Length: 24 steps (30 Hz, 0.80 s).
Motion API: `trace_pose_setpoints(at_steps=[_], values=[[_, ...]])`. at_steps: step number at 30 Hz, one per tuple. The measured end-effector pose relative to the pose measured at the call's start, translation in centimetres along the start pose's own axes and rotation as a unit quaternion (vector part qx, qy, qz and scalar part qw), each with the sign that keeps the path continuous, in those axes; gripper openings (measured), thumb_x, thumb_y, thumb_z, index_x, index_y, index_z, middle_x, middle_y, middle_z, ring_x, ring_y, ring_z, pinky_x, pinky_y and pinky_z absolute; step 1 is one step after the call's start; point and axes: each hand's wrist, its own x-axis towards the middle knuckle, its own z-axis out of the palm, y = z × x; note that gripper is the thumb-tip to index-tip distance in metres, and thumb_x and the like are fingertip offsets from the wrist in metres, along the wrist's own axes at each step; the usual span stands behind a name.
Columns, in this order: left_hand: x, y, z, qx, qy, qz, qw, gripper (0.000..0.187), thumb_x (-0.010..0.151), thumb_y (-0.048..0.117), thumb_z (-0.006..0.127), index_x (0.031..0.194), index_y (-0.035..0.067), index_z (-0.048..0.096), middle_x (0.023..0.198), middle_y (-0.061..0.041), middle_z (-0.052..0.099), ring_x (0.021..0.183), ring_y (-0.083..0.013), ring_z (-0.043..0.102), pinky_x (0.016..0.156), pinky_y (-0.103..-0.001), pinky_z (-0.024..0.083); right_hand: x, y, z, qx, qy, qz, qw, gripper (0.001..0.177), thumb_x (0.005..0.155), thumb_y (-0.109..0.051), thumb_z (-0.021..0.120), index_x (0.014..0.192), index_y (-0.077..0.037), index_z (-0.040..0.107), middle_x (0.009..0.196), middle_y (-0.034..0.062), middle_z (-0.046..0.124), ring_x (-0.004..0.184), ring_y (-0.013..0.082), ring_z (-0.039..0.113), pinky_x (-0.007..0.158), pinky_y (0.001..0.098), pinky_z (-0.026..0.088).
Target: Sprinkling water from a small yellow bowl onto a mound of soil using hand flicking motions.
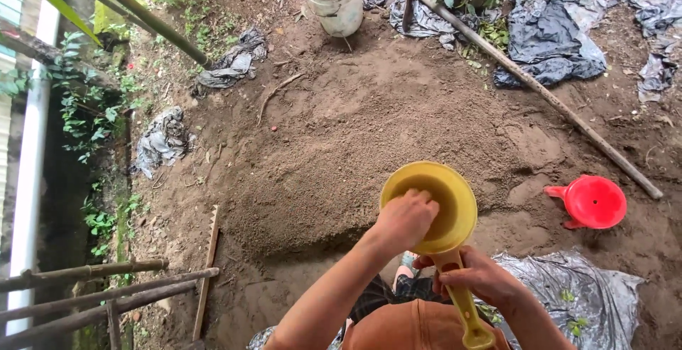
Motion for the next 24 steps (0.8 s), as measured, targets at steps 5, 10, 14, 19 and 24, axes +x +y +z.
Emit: trace_pose_setpoints(at_steps=[5,10,14,19,24], values=[[2.3,1.0,0.9,0.017,-0.243,-0.104,0.964,0.014,0.103,0.004,0.059,0.103,0.006,0.072,0.088,-0.007,0.076,0.068,-0.0189,0.071,0.069,-0.032,0.064,-0.8,-0.3,0.3,-0.034,-0.008,-0.010,0.999,0.059,0.066,-0.023,0.083,0.113,0.012,0.070,0.116,0.0218,0.078,0.070,0.0217,0.072,0.063,0.0326,0.058],[-0.1,1.4,-2.1,-0.016,-0.158,0.007,0.987,0.041,0.096,0.005,0.064,0.137,0.004,0.061,0.149,-0.022,0.047,0.126,-0.0361,0.054,0.110,-0.055,0.046,-1.3,-0.2,0.6,-0.026,0.016,-0.005,1.000,0.054,0.069,-0.013,0.078,0.115,0.012,0.069,0.115,0.0211,0.078,0.069,0.0226,0.071,0.064,0.0335,0.057],[-2.3,1.5,-6.0,-0.043,0.028,0.129,0.990,0.043,0.090,0.006,0.073,0.132,0.002,0.064,0.134,-0.020,0.066,0.121,-0.0334,0.063,0.109,-0.050,0.051,-0.9,0.7,0.3,-0.002,0.020,-0.062,0.998,0.044,0.075,-0.006,0.075,0.112,0.014,0.066,0.114,0.0279,0.077,0.067,0.0244,0.073,0.060,0.0372,0.062],[-9.9,-3.9,-12.8,-0.125,0.233,0.097,0.960,0.020,0.096,0.002,0.067,0.116,0.008,0.068,0.112,-0.010,0.073,0.099,-0.0211,0.073,0.092,-0.030,0.062,-1.2,0.1,1.0,0.008,0.001,-0.063,0.998,0.060,0.072,-0.017,0.081,0.121,0.013,0.063,0.116,0.0256,0.075,0.069,0.0246,0.073,0.062,0.0363,0.061],[-11.7,-16.8,-11.4,0.039,0.265,-0.242,0.933,0.049,0.082,0.012,0.086,0.128,0.008,0.069,0.130,-0.014,0.070,0.117,-0.0297,0.065,0.099,-0.046,0.055,-0.7,0.4,1.5,0.012,0.015,-0.060,0.998,0.057,0.069,-0.014,0.081,0.116,0.013,0.063,0.118,0.0251,0.073,0.069,0.0266,0.073,0.058,0.0379,0.061]])
